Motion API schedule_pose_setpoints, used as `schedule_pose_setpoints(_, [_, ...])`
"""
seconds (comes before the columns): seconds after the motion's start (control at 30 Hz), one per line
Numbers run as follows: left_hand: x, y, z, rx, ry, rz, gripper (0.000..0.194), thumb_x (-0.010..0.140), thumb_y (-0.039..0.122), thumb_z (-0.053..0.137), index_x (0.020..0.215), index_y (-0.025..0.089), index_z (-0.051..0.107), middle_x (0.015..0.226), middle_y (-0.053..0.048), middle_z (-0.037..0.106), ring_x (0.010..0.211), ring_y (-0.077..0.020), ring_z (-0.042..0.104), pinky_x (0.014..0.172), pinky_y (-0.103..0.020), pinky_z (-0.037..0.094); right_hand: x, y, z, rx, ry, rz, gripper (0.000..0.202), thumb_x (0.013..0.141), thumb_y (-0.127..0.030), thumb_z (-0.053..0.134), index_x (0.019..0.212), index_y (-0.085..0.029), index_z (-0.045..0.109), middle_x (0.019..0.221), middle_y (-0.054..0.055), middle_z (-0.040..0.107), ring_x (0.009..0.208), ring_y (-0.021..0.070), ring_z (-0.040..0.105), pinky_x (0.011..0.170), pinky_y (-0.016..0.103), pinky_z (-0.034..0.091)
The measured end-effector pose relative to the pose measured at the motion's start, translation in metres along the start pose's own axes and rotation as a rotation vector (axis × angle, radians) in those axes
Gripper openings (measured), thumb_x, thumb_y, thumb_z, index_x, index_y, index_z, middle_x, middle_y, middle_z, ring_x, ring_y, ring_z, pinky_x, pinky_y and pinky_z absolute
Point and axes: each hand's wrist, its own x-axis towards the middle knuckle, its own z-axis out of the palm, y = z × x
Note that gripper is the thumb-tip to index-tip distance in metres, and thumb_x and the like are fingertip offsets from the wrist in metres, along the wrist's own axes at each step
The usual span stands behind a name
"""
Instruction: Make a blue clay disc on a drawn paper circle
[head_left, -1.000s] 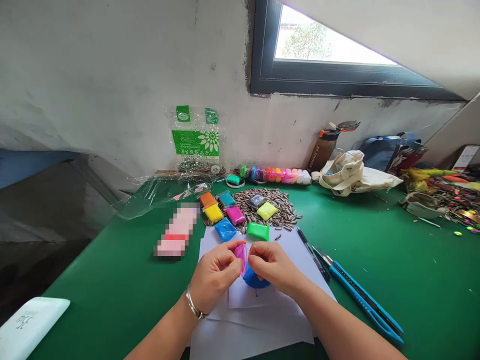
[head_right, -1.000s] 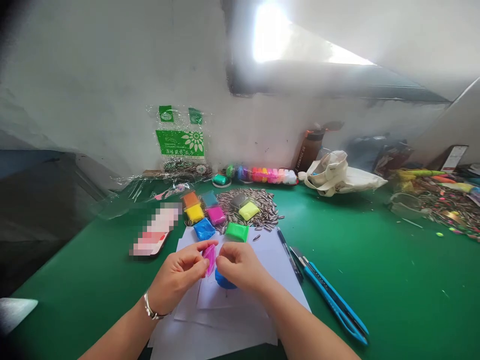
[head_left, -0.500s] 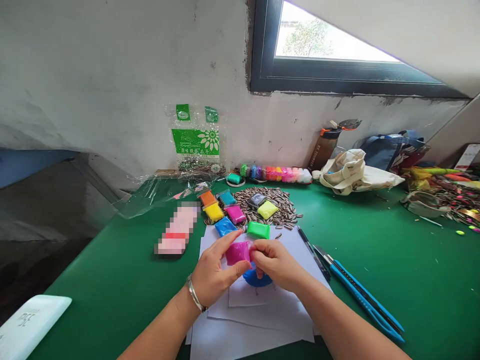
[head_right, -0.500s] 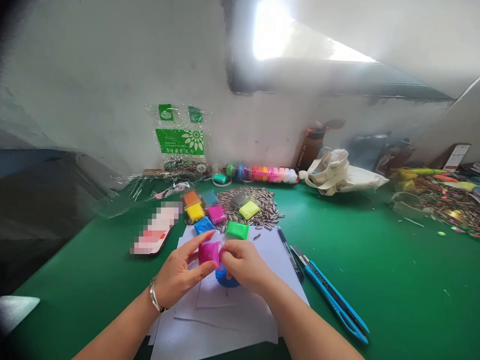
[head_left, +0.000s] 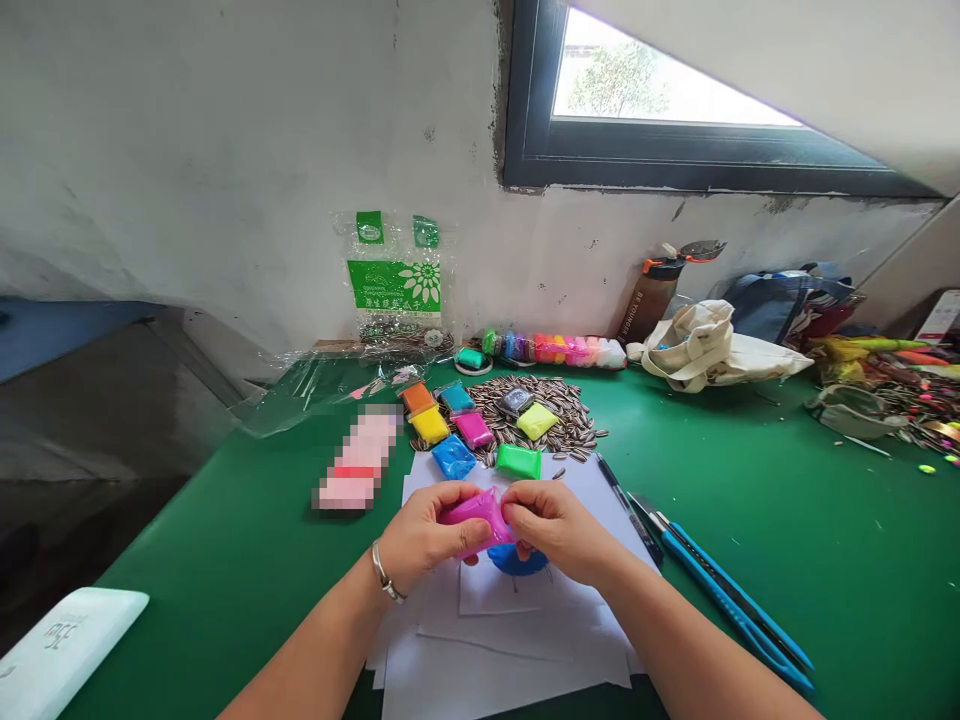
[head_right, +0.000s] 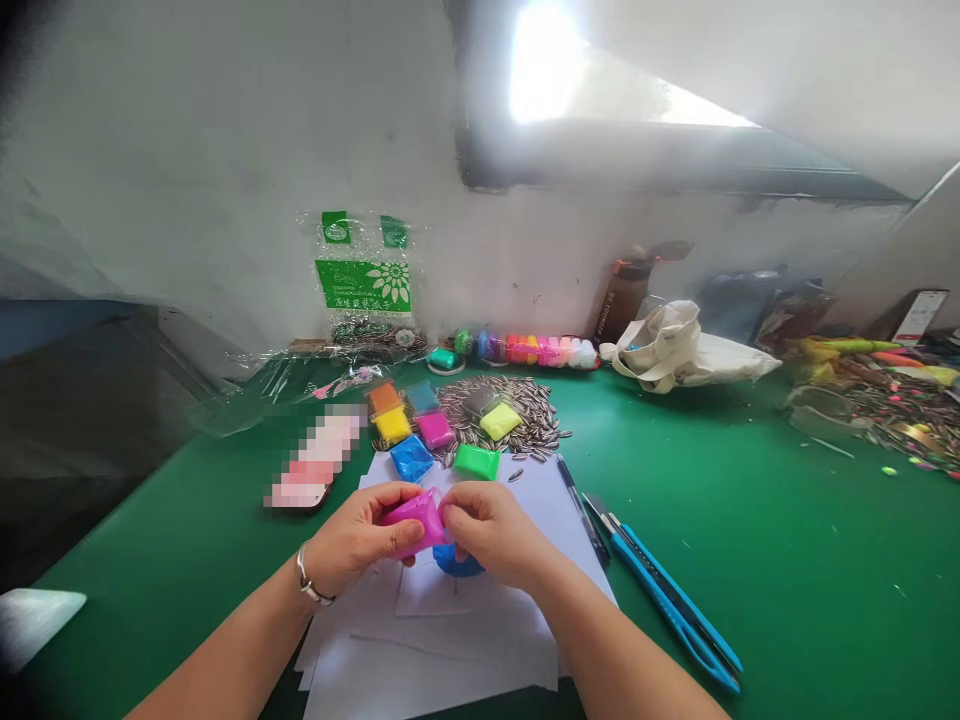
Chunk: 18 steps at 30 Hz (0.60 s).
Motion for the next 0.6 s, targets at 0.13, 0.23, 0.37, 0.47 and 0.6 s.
schedule_pose_setpoints(0.13, [0.001,0.0044,0.0029,0.102,0.145,0.054,0.046,0.061,0.041,0.076,0.094,0.012,0.064,0.075,-0.001,0.061,0.059,-0.0127,0.055,0.054,-0.025,0.048,0.0012,0.0015,0.0011,-0.046,0.084,-0.051,0.017,0.082,-0.027,0.048,0.07,-0.017,0.055,0.056,-0.004,0.048,0.051,0.0102,0.05,0.048,0.02,0.037])
schedule_pose_setpoints(0.23, [0.0013,0.0072,0.0028,0.166,0.23,0.079,0.044,0.061,0.041,0.075,0.093,0.013,0.064,0.074,-0.001,0.061,0.058,-0.0132,0.055,0.052,-0.025,0.047,0.0014,0.0023,0.0024,-0.126,0.226,-0.147,0.01,0.08,-0.027,0.054,0.085,-0.019,0.056,0.062,-0.004,0.05,0.056,0.0108,0.05,0.053,0.022,0.038])
schedule_pose_setpoints(0.37, [0.0012,0.0071,0.0016,0.2,0.266,0.106,0.04,0.064,0.039,0.073,0.092,0.012,0.064,0.075,-0.001,0.061,0.059,-0.0132,0.055,0.052,-0.025,0.048,0.0007,0.0,0.0038,-0.297,0.289,-0.331,0.006,0.08,-0.02,0.055,0.08,-0.02,0.06,0.072,-0.001,0.054,0.064,0.0113,0.048,0.058,0.022,0.038])
schedule_pose_setpoints(0.47, [0.0021,0.0042,0.0009,0.196,0.252,0.107,0.037,0.065,0.038,0.072,0.091,0.012,0.064,0.076,-0.001,0.06,0.061,-0.0133,0.055,0.053,-0.025,0.049,0.0006,-0.0022,0.0041,-0.358,0.264,-0.35,0.012,0.081,-0.02,0.055,0.079,-0.021,0.067,0.075,0.001,0.059,0.066,0.0122,0.052,0.059,0.023,0.039])
schedule_pose_setpoints(0.6, [0.0034,0.0008,0.0009,0.188,0.247,0.094,0.037,0.065,0.038,0.072,0.091,0.013,0.064,0.077,-0.002,0.062,0.064,-0.0152,0.057,0.056,-0.026,0.05,0.0015,-0.0014,0.0036,-0.413,0.274,-0.288,0.013,0.081,-0.023,0.057,0.084,-0.021,0.07,0.075,0.002,0.062,0.064,0.0122,0.052,0.058,0.023,0.039])
